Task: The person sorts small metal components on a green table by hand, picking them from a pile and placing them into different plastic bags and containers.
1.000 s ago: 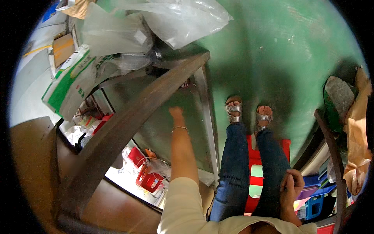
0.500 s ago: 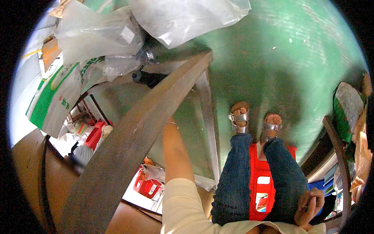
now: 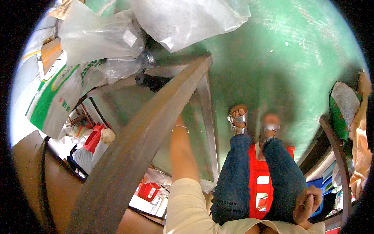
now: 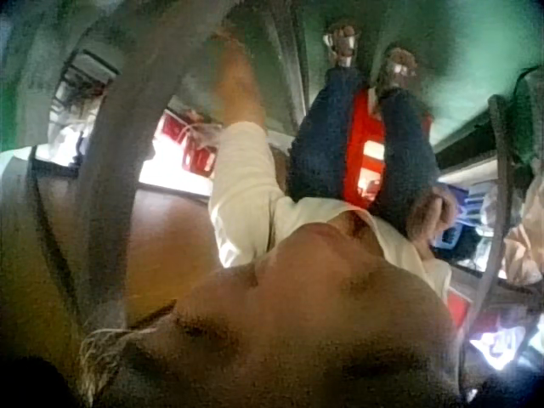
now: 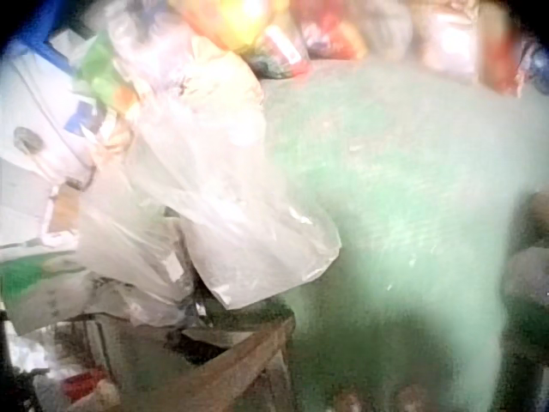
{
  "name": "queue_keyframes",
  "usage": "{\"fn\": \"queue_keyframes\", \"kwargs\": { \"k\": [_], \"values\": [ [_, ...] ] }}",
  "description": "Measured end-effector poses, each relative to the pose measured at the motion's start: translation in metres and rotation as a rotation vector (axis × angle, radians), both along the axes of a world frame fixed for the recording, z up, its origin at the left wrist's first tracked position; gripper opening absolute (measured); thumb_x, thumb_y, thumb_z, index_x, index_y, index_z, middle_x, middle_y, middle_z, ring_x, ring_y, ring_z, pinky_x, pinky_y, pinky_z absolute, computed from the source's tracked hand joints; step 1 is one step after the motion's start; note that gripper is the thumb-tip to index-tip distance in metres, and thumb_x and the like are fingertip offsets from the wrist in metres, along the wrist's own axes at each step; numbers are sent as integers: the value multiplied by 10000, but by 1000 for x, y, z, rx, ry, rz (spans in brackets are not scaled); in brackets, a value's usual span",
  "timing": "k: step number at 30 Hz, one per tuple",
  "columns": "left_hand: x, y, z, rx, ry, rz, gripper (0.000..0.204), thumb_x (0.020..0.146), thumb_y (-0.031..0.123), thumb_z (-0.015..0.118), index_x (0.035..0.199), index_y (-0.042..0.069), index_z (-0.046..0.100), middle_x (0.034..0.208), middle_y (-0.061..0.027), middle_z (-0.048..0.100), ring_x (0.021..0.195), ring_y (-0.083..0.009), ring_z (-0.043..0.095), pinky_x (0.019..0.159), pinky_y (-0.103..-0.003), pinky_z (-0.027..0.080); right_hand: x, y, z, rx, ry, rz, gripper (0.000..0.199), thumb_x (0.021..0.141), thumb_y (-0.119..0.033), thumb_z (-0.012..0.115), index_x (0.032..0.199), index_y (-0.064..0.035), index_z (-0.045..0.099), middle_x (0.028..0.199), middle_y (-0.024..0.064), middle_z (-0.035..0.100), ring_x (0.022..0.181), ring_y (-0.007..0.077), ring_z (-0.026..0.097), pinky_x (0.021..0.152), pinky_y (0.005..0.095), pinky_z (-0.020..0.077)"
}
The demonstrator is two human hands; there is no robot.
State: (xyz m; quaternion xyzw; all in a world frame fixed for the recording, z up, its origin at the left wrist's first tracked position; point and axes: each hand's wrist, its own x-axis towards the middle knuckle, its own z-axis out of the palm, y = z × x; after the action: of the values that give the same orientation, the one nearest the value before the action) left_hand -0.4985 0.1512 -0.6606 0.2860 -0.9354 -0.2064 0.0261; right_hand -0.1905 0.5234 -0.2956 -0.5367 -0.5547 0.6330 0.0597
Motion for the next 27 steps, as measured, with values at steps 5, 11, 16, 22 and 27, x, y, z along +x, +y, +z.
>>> {"fn": "queue_keyframes", "kwargs": {
  "k": [5, 11, 16, 22, 27],
  "values": [
    [61, 66, 38, 556, 190, 132, 299, 778, -51, 551, 1072, -56, 492, 984, -126, 569, 842, -240, 564, 721, -348, 483, -24, -6, 1, -53, 11, 123, 144, 872, -156, 485, 837, -19, 517, 552, 9, 428, 407, 58, 345, 381, 208, 226],
    [129, 167, 180, 1318, 169, 248, 350, 813, -78, 515, 1155, -60, 445, 1087, -125, 540, 1034, -243, 542, 875, -353, 474, -38, -14, 4, -142, 27, 98, 132, 864, -112, 509, 858, -7, 589, 570, -23, 450, 444, 46, 377, 408, 192, 267],
    [168, 241, 366, 1582, 28, 139, 370, 813, -112, 462, 1179, -68, 436, 1153, -189, 516, 1082, -296, 514, 942, -392, 438, -31, -30, -1, -73, 184, 105, 128, 859, -100, 533, 903, -2, 604, 587, -36, 463, 471, 35, 391, 425, 193, 301],
    [231, 242, 534, 1702, -12, -49, 368, 823, -120, 421, 1184, -51, 439, 1192, -202, 493, 1116, -297, 493, 960, -388, 415, -29, -50, 94, -213, 515, 104, 118, 874, -90, 523, 937, -11, 583, 578, -37, 452, 451, 23, 374, 396, 176, 281],
    [285, 204, 610, 1568, 178, -259, 372, 827, -107, 442, 1193, -39, 444, 1196, -182, 497, 1115, -277, 497, 945, -363, 411, -6, -78, 191, -133, 781, 222, 122, 879, -85, 504, 937, -6, 576, 581, -39, 438, 466, 20, 378, 404, 167, 279]
  ]
}}
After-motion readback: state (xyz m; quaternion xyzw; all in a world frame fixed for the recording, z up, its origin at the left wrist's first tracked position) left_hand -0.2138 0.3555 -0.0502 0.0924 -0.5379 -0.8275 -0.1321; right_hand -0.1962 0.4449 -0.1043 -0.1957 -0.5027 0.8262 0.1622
